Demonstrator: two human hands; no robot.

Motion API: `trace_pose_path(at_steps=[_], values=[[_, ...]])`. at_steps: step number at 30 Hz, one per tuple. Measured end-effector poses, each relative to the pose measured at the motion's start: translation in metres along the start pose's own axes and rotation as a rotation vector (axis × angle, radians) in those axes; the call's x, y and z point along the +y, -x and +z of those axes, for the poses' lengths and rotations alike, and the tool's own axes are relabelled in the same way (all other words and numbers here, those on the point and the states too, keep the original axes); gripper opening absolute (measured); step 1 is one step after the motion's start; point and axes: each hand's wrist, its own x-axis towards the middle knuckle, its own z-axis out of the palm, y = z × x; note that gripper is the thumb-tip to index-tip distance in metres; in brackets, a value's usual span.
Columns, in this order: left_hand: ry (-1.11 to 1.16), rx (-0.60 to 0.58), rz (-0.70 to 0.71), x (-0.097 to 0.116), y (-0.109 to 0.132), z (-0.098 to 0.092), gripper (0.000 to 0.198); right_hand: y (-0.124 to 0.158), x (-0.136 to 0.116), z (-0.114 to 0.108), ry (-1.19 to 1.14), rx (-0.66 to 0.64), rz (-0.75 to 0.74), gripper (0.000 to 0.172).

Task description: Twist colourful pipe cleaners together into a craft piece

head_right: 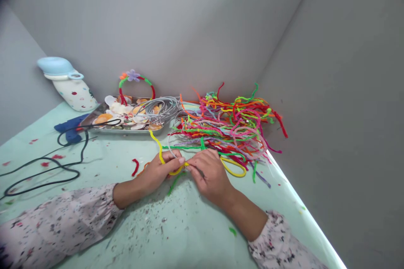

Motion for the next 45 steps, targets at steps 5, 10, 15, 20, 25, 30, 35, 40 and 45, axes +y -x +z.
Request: trace_pose_path(at_steps=[5,10,15,20,25,30,35,40,45], values=[[-0.008,-0.004,-0.002,0.000,-0.002,0.001,0.035,0.000,0.000,0.000,0.009,0.002,-0.009,0.011],[-0.020,0.001,-0.002,0.000,-0.002,0.001,0.035,0.000,-0.001,0.000,0.020,-0.004,-0.016,0.012],[-0.040,-0.020,-0.001,0.002,-0.002,0.000,0.034,0.000,0.000,-0.001,0.021,-0.013,-0.023,0.011],[-0.041,-0.022,-0.003,0.000,-0.002,0.000,0.033,0.000,0.000,-0.001,0.032,-0.015,-0.031,0.011],[-0.036,-0.035,-0.016,0.000,-0.002,0.001,0.031,0.000,0.000,0.000,0.042,-0.007,-0.043,0.012],[-0.056,-0.028,-0.015,-0.001,-0.002,0.000,0.030,0.001,0.001,0.000,0.060,-0.010,-0.054,0.012],[-0.038,-0.041,0.002,-0.008,-0.004,-0.001,0.028,0.002,0.002,0.000,0.082,-0.006,-0.074,0.012],[-0.073,-0.028,0.012,-0.011,-0.005,-0.002,0.029,0.002,0.002,0.000,0.102,0.003,-0.094,0.012],[-0.099,-0.033,0.001,-0.013,-0.005,-0.002,0.028,0.002,0.001,-0.001,0.121,0.007,-0.114,0.012]])
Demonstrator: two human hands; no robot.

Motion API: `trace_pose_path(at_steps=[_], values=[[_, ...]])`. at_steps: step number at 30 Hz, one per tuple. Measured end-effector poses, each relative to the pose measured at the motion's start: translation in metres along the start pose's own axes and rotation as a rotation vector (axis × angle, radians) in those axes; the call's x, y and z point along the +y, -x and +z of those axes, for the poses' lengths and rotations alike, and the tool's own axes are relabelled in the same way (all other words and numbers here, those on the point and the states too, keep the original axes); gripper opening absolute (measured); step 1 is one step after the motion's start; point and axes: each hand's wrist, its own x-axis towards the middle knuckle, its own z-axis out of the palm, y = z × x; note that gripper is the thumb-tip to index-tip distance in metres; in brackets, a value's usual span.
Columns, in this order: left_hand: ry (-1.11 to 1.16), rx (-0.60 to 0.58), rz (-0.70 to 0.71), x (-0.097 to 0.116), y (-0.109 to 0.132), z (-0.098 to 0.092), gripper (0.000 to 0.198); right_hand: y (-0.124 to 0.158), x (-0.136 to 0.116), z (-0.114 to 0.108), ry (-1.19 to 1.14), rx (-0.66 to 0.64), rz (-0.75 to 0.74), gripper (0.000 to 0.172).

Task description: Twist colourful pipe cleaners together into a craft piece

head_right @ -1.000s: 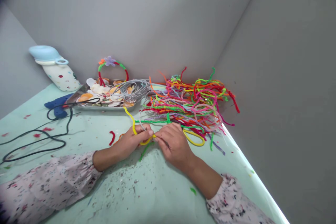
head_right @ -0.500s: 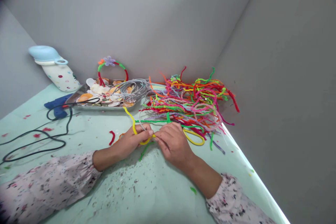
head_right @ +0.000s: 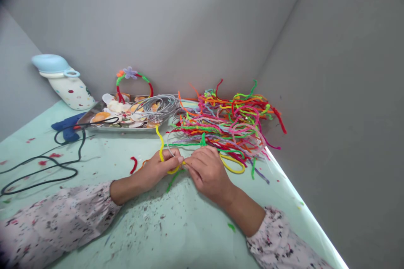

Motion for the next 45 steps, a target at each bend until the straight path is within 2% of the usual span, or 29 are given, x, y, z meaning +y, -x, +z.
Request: trace_pose_path(at_steps=[11,16,36,45], values=[[0.021,0.013,-0.017,0.010,0.004,0.002,0.031,-0.001,0.001,0.000,0.032,0.034,-0.010,0.014],[-0.019,-0.018,-0.027,0.015,0.006,0.002,0.036,-0.002,0.000,-0.001,0.062,0.064,-0.016,0.014],[-0.015,-0.024,-0.005,0.002,0.001,0.001,0.028,-0.003,-0.002,-0.001,0.107,0.097,-0.062,0.015],[-0.003,0.017,0.007,0.000,-0.001,0.003,0.027,-0.002,-0.002,-0.001,0.110,0.056,-0.002,0.013]])
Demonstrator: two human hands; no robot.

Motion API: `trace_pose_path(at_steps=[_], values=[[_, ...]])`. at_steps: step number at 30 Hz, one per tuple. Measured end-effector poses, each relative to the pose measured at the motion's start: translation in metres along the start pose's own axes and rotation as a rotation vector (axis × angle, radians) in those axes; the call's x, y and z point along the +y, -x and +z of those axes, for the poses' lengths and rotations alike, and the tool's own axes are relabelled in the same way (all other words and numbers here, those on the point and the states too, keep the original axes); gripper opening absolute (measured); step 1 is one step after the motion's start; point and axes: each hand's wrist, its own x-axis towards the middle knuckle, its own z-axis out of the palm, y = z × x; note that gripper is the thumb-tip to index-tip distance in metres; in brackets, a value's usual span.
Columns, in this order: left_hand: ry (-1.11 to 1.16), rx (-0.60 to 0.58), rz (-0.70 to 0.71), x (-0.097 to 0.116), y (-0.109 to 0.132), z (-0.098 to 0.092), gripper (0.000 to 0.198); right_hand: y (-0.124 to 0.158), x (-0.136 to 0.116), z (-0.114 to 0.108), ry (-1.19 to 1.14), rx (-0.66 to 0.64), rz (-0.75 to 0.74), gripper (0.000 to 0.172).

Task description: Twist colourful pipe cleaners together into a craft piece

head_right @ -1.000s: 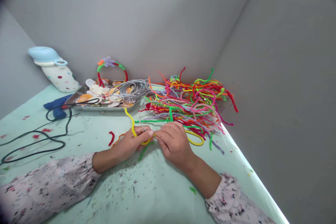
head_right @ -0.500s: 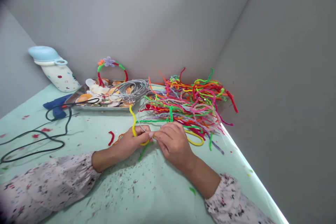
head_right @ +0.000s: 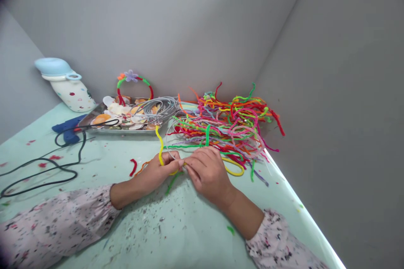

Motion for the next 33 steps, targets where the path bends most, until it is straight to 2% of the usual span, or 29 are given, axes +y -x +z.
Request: trace_pose_path(at_steps=[8,21,28,33], values=[[-0.041,0.081,-0.038,0.0054,0.0018,-0.0001,0.024,-0.0012,-0.0002,-0.0010,0.031,0.017,0.036,0.014],[-0.001,0.102,-0.061,0.0099,0.0017,0.0014,0.020,-0.0004,0.0007,-0.0010,0.033,0.032,0.016,0.015],[0.018,0.131,-0.058,0.0050,0.0001,-0.0005,0.022,0.0011,-0.0032,-0.0063,-0.005,0.118,-0.003,0.020],[0.085,0.158,-0.103,0.0027,-0.0002,-0.0008,0.020,-0.0013,-0.0041,-0.0071,-0.092,0.179,0.079,0.017]])
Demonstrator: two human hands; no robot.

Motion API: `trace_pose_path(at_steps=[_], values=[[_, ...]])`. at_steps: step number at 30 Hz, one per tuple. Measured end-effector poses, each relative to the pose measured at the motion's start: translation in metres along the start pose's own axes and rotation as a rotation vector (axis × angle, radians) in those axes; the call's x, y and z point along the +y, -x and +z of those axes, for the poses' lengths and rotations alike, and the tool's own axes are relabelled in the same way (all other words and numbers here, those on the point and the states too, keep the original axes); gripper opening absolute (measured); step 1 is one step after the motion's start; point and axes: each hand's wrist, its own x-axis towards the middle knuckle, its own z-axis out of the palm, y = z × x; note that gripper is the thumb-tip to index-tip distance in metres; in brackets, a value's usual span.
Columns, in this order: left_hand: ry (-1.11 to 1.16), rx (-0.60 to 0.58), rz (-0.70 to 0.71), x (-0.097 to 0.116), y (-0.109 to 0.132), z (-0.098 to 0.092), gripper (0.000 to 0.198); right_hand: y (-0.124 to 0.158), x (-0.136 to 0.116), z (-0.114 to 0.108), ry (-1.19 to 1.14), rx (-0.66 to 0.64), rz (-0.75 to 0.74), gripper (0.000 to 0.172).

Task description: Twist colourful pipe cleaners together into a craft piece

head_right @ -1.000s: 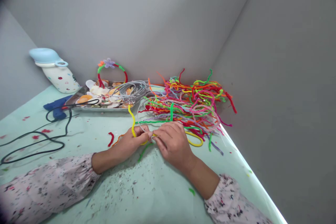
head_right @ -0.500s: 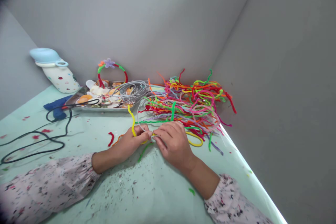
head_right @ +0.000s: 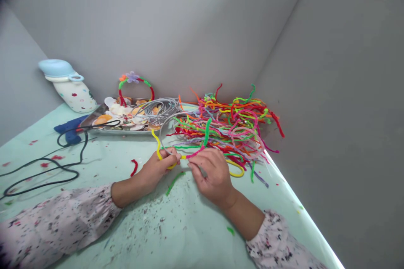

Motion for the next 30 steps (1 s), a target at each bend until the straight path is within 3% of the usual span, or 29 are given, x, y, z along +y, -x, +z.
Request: trace_pose_path(at_steps=[5,11,19,30], values=[[0.040,0.006,-0.030,0.0041,0.0012,0.0009,0.021,-0.0003,0.0031,0.0033,-0.053,-0.011,0.174,0.006],[0.029,0.002,-0.022,0.0015,-0.0003,-0.0001,0.021,0.0024,0.0058,0.0067,-0.088,-0.146,0.375,0.015],[-0.039,-0.010,-0.016,-0.0015,-0.0010,-0.0016,0.020,0.0018,0.0061,0.0081,-0.485,-0.156,0.760,0.027],[-0.035,0.043,0.003,0.0021,0.0018,0.0026,0.018,0.0004,0.0074,0.0087,-0.561,-0.190,0.816,0.027]])
